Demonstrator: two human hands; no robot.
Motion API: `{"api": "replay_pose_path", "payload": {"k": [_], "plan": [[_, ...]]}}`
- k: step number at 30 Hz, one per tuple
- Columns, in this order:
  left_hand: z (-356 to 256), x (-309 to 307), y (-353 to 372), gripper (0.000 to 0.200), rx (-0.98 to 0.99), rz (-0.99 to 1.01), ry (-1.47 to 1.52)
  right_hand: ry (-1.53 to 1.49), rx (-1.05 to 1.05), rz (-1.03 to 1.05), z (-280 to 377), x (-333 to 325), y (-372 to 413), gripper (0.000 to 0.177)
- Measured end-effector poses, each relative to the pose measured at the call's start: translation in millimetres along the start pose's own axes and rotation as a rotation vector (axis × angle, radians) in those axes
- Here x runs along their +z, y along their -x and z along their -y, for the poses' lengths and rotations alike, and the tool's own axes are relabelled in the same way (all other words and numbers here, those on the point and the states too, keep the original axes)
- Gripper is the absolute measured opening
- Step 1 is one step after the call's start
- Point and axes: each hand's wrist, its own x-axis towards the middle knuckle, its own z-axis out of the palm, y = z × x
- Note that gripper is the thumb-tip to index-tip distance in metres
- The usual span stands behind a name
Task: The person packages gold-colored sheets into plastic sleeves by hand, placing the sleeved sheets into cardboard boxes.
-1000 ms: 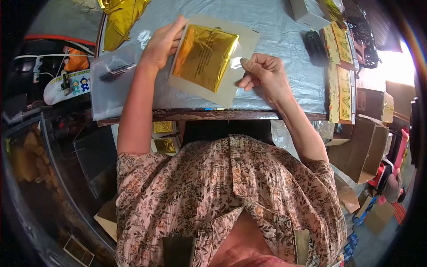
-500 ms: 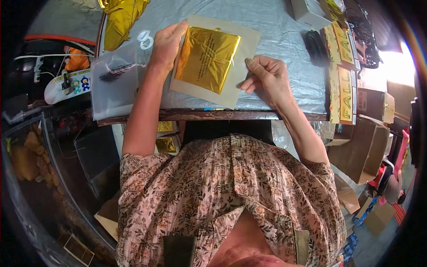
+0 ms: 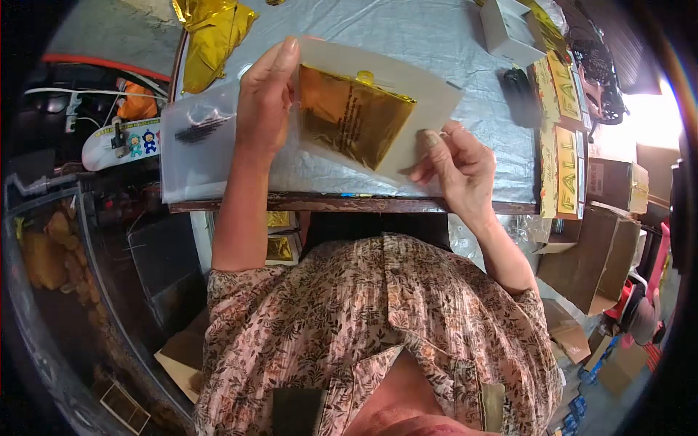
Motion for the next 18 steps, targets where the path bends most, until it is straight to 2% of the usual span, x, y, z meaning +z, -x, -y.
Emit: {"api": "replay_pose_path", "payload": {"k": [6, 7, 9, 13, 15, 16, 18], "plan": [[7.5, -1.1, 2.3, 0.041, 0.043, -0.052, -0.013, -0.041, -0.017, -0.020, 0.8, -2.2, -2.9, 0.026], [7.4, 0.5, 2.2, 0.041, 0.043, -0.052, -0.013, -0.058, 0.057, 0.006, 4.6, -2.7, -4.5, 0.027], [8.1, 4.3, 2.2, 0.043, -0.059, -0.131, 0.023, -0.075, 0.137, 0.029, 5.4, -4.3, -6.8, 0.027], [19.1, -3.2, -5.1, 0.037, -0.217, -0.119, 0.045, -0.159, 0.242, 0.067, -8.2, -11.1, -21.2, 0.029], [17.3, -14.0, -7.0, 0.038, -0.387, 0.056, 0.037, -0.256, 0.303, 0.017, -13.9, -15.2, -26.0, 0.027], [16.3, -20.3, -4.9, 0.038, -0.388, 0.056, 0.038, -0.256, 0.303, 0.016, -14.1, -17.5, -28.0, 0.027], [19.7, -30.6, 1.6, 0.037, -0.530, 0.159, -0.063, -0.248, 0.271, -0.050, -14.4, -22.8, -32.5, 0.026]]}}
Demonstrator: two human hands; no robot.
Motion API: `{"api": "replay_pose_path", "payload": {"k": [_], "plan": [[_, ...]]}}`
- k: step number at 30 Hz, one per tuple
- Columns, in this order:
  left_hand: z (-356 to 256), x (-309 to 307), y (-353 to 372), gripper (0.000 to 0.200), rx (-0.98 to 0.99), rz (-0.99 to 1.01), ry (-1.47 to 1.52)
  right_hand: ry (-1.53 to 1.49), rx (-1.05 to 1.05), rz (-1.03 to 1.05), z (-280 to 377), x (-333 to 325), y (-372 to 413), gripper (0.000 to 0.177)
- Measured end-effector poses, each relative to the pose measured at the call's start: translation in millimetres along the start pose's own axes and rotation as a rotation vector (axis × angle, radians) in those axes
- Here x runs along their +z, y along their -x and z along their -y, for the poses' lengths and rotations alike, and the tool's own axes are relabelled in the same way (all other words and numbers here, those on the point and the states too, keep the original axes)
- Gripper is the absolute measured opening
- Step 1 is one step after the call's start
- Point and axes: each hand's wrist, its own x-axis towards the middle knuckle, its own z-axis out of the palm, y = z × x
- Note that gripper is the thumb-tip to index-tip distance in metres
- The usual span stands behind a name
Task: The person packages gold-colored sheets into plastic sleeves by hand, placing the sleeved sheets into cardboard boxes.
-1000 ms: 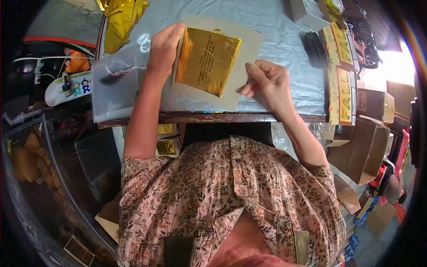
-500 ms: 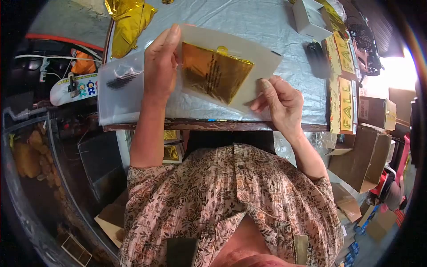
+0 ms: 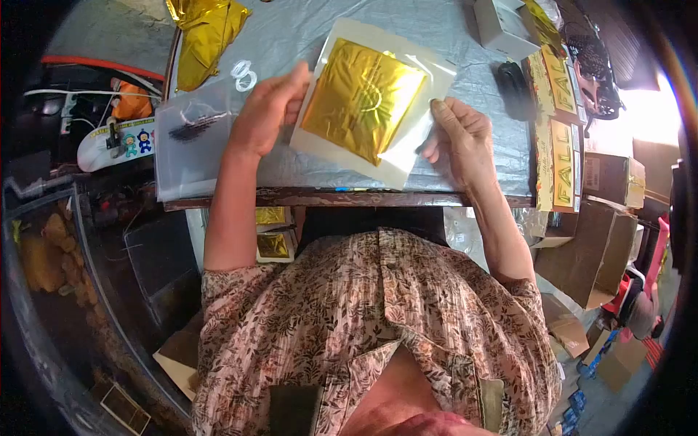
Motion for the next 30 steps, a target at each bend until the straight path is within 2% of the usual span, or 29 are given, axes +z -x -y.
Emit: {"api": "replay_pose_path", "payload": {"k": [4, 6, 13, 19, 22, 24, 25, 28, 30], "plan": [[22.0, -4.4, -5.3, 0.033, 0.108, 0.057, -0.061, -0.031, 0.020, 0.004, -1.8, -2.3, -6.4, 0.028], [23.6, -0.6, -4.7, 0.030, 0.224, 0.055, -0.011, 0.008, 0.053, 0.048, 2.1, -3.3, -4.0, 0.028], [27.2, 3.5, 0.5, 0.030, 0.210, 0.028, 0.071, 0.054, 0.018, 0.081, -2.2, -8.4, -3.3, 0.031], [24.0, -0.3, 5.5, 0.031, 0.123, 0.053, 0.116, 0.087, 0.023, 0.056, 2.5, -7.7, 0.5, 0.031], [10.7, -4.3, 6.9, 0.039, 0.065, 0.048, -0.054, 0.139, 0.033, 0.120, 5.6, -11.3, 3.0, 0.031], [1.9, -2.3, -8.0, 0.047, 0.087, 0.011, 0.076, 0.164, 0.051, 0.146, 4.0, -7.4, 5.7, 0.031], [-5.6, 6.3, -11.2, 0.048, 0.161, 0.085, 0.142, 0.187, 0.061, 0.166, 3.5, -4.9, 6.2, 0.030], [-24.2, 24.1, -6.6, 0.048, 0.239, 0.044, -0.016, 0.162, 0.079, 0.181, 3.3, -0.1, 9.4, 0.030], [-13.5, 25.7, -20.0, 0.046, 0.267, 0.045, 0.072, 0.140, 0.078, 0.176, 0.4, -1.5, 9.5, 0.029]]}}
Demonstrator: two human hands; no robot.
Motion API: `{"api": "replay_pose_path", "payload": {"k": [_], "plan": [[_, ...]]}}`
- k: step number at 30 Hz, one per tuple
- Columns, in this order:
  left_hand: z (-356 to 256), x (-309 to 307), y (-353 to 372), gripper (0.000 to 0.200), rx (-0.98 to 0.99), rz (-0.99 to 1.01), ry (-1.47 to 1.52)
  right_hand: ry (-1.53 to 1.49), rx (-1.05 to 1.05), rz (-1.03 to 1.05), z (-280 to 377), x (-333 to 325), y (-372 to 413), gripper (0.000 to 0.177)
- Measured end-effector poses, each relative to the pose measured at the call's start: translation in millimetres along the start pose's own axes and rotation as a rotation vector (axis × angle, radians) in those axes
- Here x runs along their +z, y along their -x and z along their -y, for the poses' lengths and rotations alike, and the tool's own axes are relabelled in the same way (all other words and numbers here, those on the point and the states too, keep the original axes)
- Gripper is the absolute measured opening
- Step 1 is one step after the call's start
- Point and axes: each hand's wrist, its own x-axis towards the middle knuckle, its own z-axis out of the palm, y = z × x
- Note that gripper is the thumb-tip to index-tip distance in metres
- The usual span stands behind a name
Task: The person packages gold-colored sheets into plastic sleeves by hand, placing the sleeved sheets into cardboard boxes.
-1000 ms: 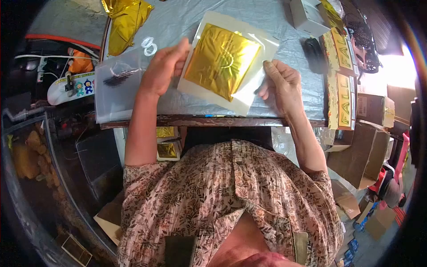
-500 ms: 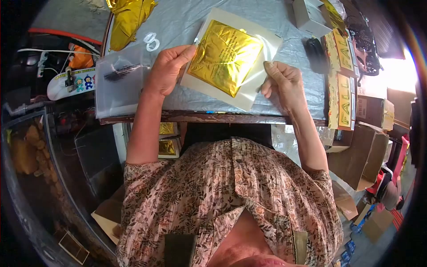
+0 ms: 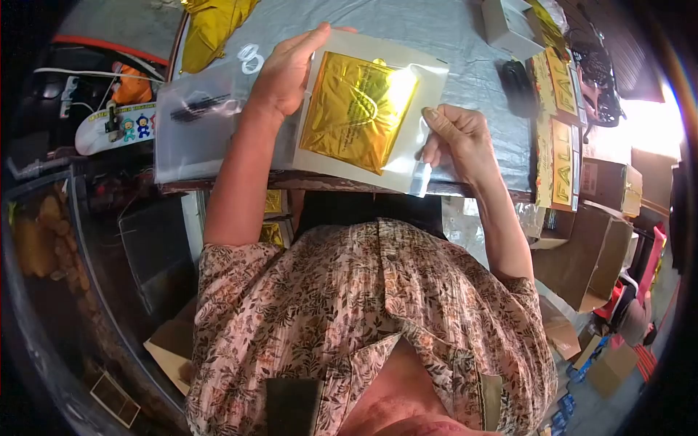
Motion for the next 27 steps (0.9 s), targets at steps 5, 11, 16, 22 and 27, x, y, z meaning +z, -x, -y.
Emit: {"api": "replay_pose_path", "payload": {"k": [5, 11, 16, 22, 27], "plan": [[22.2, -6.5, -5.4, 0.043, -0.081, -0.069, 0.183, -0.072, 0.022, -0.007, -2.2, -3.4, 0.2, 0.028], [22.5, -9.2, -5.3, 0.042, -0.037, -0.096, 0.104, -0.011, -0.004, 0.011, 1.9, -5.8, -0.7, 0.028], [21.9, -0.1, -5.1, 0.040, -0.046, -0.111, 0.101, 0.033, -0.126, -0.065, 8.8, -10.8, -10.5, 0.032], [27.2, -2.1, -11.4, 0.044, -0.064, -0.060, 0.150, -0.071, -0.048, -0.077, 2.5, -12.0, -13.7, 0.030], [35.8, -16.4, -22.9, 0.049, -0.094, -0.119, -0.023, -0.068, -0.037, -0.090, -4.2, -21.3, -21.5, 0.029]]}}
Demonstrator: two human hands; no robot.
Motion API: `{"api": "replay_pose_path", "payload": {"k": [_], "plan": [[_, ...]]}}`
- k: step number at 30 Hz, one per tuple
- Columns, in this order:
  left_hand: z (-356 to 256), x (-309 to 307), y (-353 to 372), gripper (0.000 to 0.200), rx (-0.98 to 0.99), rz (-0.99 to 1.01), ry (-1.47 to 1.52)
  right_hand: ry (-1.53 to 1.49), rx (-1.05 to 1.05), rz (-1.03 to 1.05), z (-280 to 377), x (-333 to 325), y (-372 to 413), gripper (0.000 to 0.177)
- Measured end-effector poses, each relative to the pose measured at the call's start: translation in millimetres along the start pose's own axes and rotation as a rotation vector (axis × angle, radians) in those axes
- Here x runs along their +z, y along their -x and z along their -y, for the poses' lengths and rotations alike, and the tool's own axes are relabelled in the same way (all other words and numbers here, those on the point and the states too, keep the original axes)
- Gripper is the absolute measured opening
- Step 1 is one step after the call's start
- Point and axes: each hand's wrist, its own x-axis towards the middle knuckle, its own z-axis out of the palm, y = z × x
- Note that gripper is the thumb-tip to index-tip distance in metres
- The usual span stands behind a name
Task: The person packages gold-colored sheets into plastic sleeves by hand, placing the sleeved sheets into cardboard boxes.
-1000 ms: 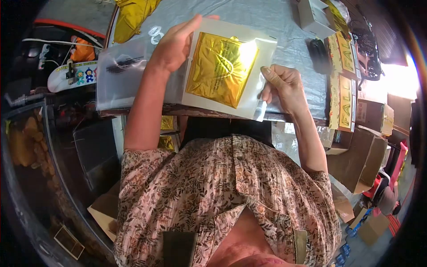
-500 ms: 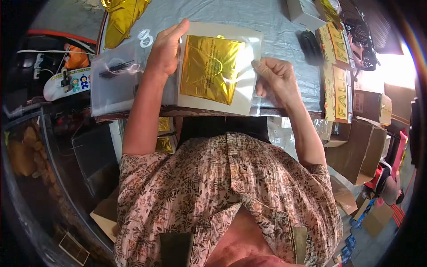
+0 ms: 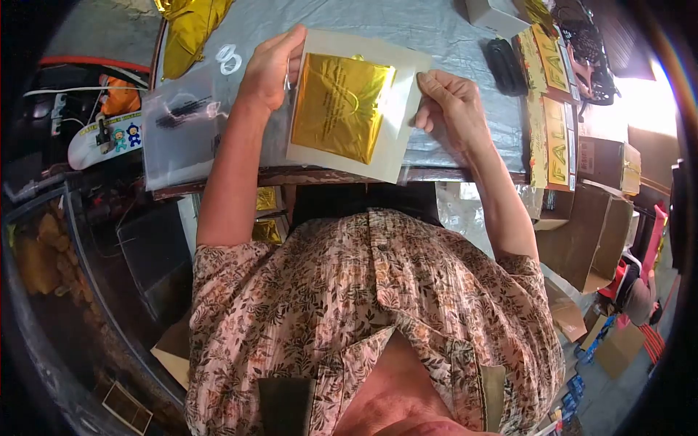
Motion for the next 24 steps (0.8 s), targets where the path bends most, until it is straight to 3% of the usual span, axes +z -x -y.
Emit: {"api": "replay_pose_path", "payload": {"k": [5, 7, 11, 12, 14, 19, 24], "plan": [[-7.5, 3.3, 8.0, 0.056, 0.049, -0.003, -0.017, 0.034, -0.055, -0.015, 1.8, -10.4, -8.1, 0.030], [-10.3, -8.6, 10.4, 0.055, -0.221, 0.105, -0.051, 0.014, -0.075, -0.049, 3.2, -13.9, -12.2, 0.030], [4.4, -12.8, 21.7, 0.049, -0.141, 0.212, -0.083, -0.052, -0.046, -0.093, 8.0, -11.0, -14.3, 0.030], [7.2, -13.8, 19.6, 0.046, -0.105, 0.187, -0.050, -0.055, -0.045, -0.092, 8.6, -10.3, -12.3, 0.030], [11.2, -18.1, 18.4, 0.043, -0.067, 0.159, -0.020, 0.210, 0.037, 0.016, 11.3, -8.0, -5.1, 0.030], [6.5, -11.6, 15.4, 0.046, -0.054, -0.021, -0.109, 0.115, 0.051, 0.058, -10.0, -3.1, -3.9, 0.027], [-0.7, -12.3, 7.1, 0.048, -0.065, -0.014, -0.230, 0.139, 0.138, 0.034, -3.7, -5.7, -3.5, 0.027]]}}
